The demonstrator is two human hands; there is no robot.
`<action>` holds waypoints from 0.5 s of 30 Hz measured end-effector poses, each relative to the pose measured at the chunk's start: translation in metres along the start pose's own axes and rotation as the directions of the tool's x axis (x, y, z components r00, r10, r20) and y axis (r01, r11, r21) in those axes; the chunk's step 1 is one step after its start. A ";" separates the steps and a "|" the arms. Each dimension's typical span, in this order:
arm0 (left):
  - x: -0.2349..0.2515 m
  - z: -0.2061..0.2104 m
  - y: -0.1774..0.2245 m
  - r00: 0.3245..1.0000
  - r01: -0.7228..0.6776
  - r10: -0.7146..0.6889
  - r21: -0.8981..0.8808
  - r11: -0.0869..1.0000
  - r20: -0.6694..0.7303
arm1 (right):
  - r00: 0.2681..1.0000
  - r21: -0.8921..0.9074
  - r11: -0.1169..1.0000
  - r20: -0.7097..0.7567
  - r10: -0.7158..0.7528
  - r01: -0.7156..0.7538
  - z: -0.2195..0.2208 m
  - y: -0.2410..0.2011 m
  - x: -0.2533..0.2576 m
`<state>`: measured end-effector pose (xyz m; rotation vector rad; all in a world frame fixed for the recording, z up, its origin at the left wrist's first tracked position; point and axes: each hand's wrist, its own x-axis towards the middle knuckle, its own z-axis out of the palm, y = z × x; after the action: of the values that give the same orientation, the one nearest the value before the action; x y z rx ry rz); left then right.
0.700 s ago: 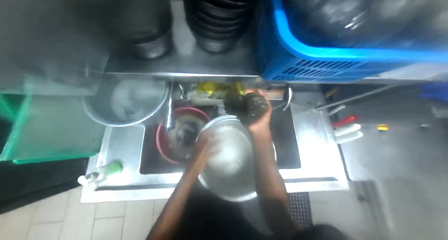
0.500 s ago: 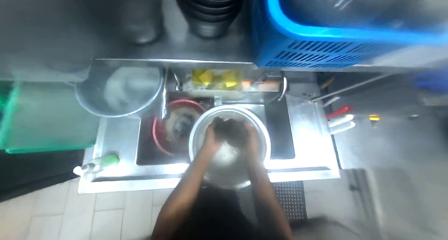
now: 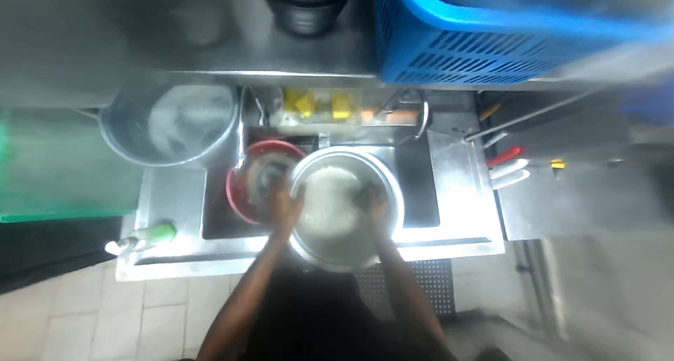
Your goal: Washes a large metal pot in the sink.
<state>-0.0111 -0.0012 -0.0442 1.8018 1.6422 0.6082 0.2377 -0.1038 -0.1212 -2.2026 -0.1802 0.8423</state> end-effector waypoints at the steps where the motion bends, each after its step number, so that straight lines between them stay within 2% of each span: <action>1: 0.012 -0.003 -0.013 0.999 0.036 -0.036 0.108 0.994 -0.008 | 0.999 -0.022 1.000 -0.029 -0.015 0.014 0.002 -0.003 0.001; 4: 0.029 0.008 -0.041 0.957 0.127 -0.197 0.306 0.944 0.213 | 0.990 -0.081 0.996 -0.132 -0.054 0.044 0.038 -0.004 0.001; 5: 0.027 0.015 -0.045 0.922 0.124 -0.244 0.367 0.922 0.302 | 0.984 -0.137 0.990 -0.165 -0.070 0.047 0.060 -0.001 0.005; 7: 0.025 0.022 -0.040 0.885 0.116 -0.281 0.410 0.905 0.371 | 0.973 -0.333 0.939 -0.173 -0.154 0.090 0.113 0.000 0.020; 8: 0.026 0.023 -0.035 0.877 0.115 -0.288 0.413 0.903 0.385 | 0.961 -0.453 0.877 -0.131 -0.244 0.160 0.138 -0.004 0.024; 9: 0.030 0.022 -0.029 0.874 0.115 -0.290 0.413 0.904 0.391 | 0.948 -0.549 0.795 -0.014 -0.317 0.258 0.160 -0.013 0.020; 10: 0.034 0.021 -0.026 0.874 0.122 -0.290 0.400 0.908 0.391 | 0.927 -0.585 0.723 0.163 -0.338 0.367 0.176 -0.021 0.007; 11: 0.036 0.021 -0.025 0.873 0.139 -0.296 0.384 0.913 0.389 | 0.880 -0.592 0.656 0.381 -0.285 0.468 0.181 -0.024 -0.015; 12: 0.035 0.021 -0.028 0.867 0.167 -0.315 0.370 0.914 0.387 | 0.788 -0.571 0.600 0.591 -0.175 0.561 0.172 -0.022 -0.043; 13: 0.039 0.022 -0.033 0.867 0.180 -0.327 0.375 0.909 0.377 | 0.652 -0.513 0.525 0.750 -0.110 0.679 0.156 -0.013 -0.066; 14: 0.046 0.023 -0.038 0.871 0.180 -0.330 0.390 0.903 0.363 | 0.476 -0.340 0.438 0.843 -0.251 0.832 0.143 0.018 -0.070; 15: 0.050 0.022 -0.040 0.877 0.176 -0.329 0.405 0.897 0.349 | 0.242 -0.139 0.278 0.892 -0.383 0.951 0.132 0.058 -0.061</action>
<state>-0.0182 0.0464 -0.0916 1.7555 1.7248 -0.2059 0.1011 -0.0875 -0.1959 -1.7301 -2.1787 1.0743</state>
